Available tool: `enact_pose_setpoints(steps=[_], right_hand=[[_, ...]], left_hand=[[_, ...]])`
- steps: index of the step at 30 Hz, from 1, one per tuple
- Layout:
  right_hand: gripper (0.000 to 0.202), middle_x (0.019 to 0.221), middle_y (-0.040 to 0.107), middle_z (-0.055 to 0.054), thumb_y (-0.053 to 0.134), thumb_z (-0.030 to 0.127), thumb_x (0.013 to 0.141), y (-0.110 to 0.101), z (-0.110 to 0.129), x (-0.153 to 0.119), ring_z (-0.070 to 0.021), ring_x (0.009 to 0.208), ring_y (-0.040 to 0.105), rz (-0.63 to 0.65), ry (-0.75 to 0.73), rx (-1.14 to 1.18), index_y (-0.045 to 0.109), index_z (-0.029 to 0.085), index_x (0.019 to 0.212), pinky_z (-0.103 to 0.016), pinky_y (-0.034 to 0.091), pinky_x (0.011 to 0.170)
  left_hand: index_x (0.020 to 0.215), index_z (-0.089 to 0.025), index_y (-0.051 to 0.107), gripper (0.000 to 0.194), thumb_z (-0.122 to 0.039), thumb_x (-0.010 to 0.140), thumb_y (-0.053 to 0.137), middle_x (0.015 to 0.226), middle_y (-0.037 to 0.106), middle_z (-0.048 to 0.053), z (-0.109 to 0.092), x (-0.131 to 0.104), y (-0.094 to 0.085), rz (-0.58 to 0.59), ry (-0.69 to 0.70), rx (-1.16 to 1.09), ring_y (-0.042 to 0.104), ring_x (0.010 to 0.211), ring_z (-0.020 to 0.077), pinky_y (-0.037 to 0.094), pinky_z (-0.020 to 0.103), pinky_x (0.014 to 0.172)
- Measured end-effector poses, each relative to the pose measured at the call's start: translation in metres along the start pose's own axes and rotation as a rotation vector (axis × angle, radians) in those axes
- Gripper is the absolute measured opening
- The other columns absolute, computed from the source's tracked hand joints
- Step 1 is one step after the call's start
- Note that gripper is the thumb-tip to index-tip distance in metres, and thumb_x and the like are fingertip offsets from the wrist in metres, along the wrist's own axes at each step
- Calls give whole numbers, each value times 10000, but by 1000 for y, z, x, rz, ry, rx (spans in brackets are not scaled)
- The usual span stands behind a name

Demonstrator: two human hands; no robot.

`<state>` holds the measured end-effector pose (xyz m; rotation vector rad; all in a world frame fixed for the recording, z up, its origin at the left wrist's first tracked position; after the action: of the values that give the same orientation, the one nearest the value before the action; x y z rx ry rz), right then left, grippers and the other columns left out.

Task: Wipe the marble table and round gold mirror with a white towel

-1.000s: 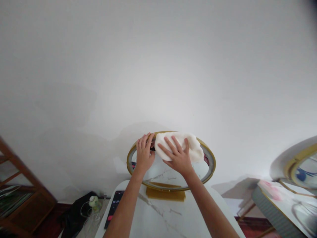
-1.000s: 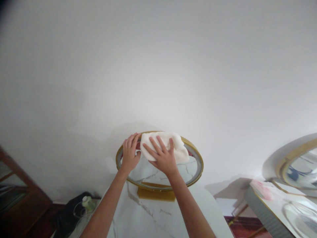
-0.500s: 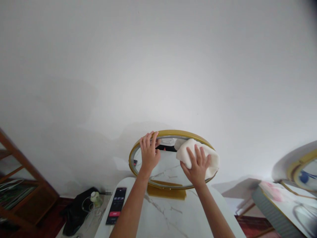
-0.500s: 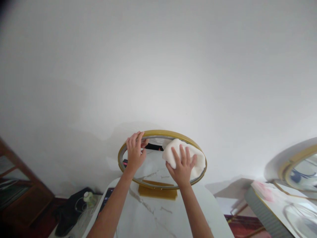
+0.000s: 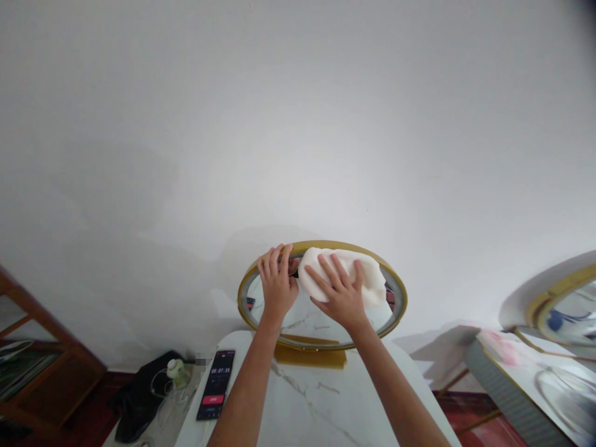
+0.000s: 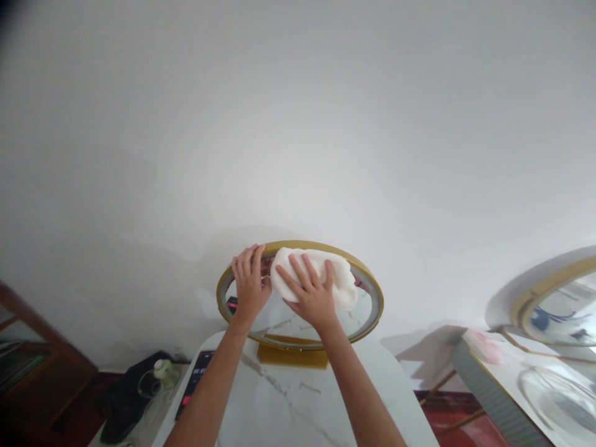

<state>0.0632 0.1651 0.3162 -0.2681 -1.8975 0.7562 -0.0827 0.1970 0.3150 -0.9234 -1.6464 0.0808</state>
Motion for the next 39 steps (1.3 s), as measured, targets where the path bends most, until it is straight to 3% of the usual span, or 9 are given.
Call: enact_pose_setpoints(steps=[3, 9, 14, 18, 23, 29, 33, 39], right_hand=[[660, 1467, 304, -41, 579, 473, 802, 3, -12, -14, -311, 1312, 308, -58, 61, -13, 293, 372, 1389, -624, 52, 1063], [686, 1484, 255, -88, 598, 408, 795, 15, -33, -59, -361, 1308, 301, -220, 346, 41, 294, 314, 1403, -637, 153, 1038], [664, 1470, 278, -110, 582, 386, 802, 10, -32, -58, -377, 1316, 278, -258, 442, 128, 314, 276, 1399, -652, 154, 1025], [653, 1468, 291, -88, 597, 442, 789, 0, -25, -31, -363, 1321, 274, -209, 355, 117, 352, 303, 1379, -639, 113, 1043], [679, 1479, 274, -38, 579, 494, 797, -4, -4, 6, -328, 1340, 240, -36, 64, 48, 290, 356, 1395, -637, 23, 1058], [673, 1492, 225, 6, 560, 421, 831, -3, 9, 17, -259, 1375, 162, 95, -213, 20, 222, 364, 1411, -617, -19, 1076], [690, 1490, 230, 5, 571, 410, 824, -5, -4, 10, -262, 1369, 187, 81, -162, -5, 214, 369, 1412, -619, -15, 1076], [644, 1480, 274, -40, 589, 464, 799, -7, -48, -36, -322, 1324, 288, -87, 157, 27, 327, 361, 1379, -604, 84, 1074]], left_hand=[[1380, -197, 327, 723, -51, 682, 443, 1410, 384, 89, 1, 0, 0, 11, 11, 0, 281, 1326, 266, 136, 519, 1111], [1379, -199, 330, 707, -54, 693, 425, 1412, 380, 89, 2, 0, 1, 3, 9, -25, 280, 1324, 270, 144, 535, 1100], [1374, -193, 337, 699, -59, 694, 432, 1412, 378, 94, 2, 0, 2, -10, -9, -34, 276, 1323, 271, 136, 531, 1101], [1377, -195, 334, 693, -68, 704, 444, 1403, 389, 94, 1, 0, 0, -19, -18, -31, 284, 1318, 268, 140, 522, 1101], [1379, -199, 336, 634, -87, 761, 423, 1399, 399, 92, 2, 0, 0, -14, 8, -23, 304, 1309, 256, 163, 488, 1101], [1372, -187, 358, 520, -203, 854, 393, 1385, 414, 118, 6, -1, -1, -26, 45, 7, 338, 1280, 271, 201, 476, 1080], [1374, -200, 356, 597, -101, 787, 398, 1387, 416, 98, 4, 0, 0, -12, 56, 16, 336, 1284, 255, 197, 469, 1087], [1380, -208, 341, 674, -51, 727, 401, 1387, 417, 84, 2, 2, 1, -14, 36, 13, 337, 1284, 252, 198, 485, 1086]])
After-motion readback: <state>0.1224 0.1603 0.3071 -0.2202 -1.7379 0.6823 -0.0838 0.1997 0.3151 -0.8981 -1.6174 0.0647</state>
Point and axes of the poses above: each hand's wrist, its own x-axis towards the middle knuckle, its own y-axis out of the palm, z = x × y, the point moved 5 cm from there along x, towards the middle knuckle
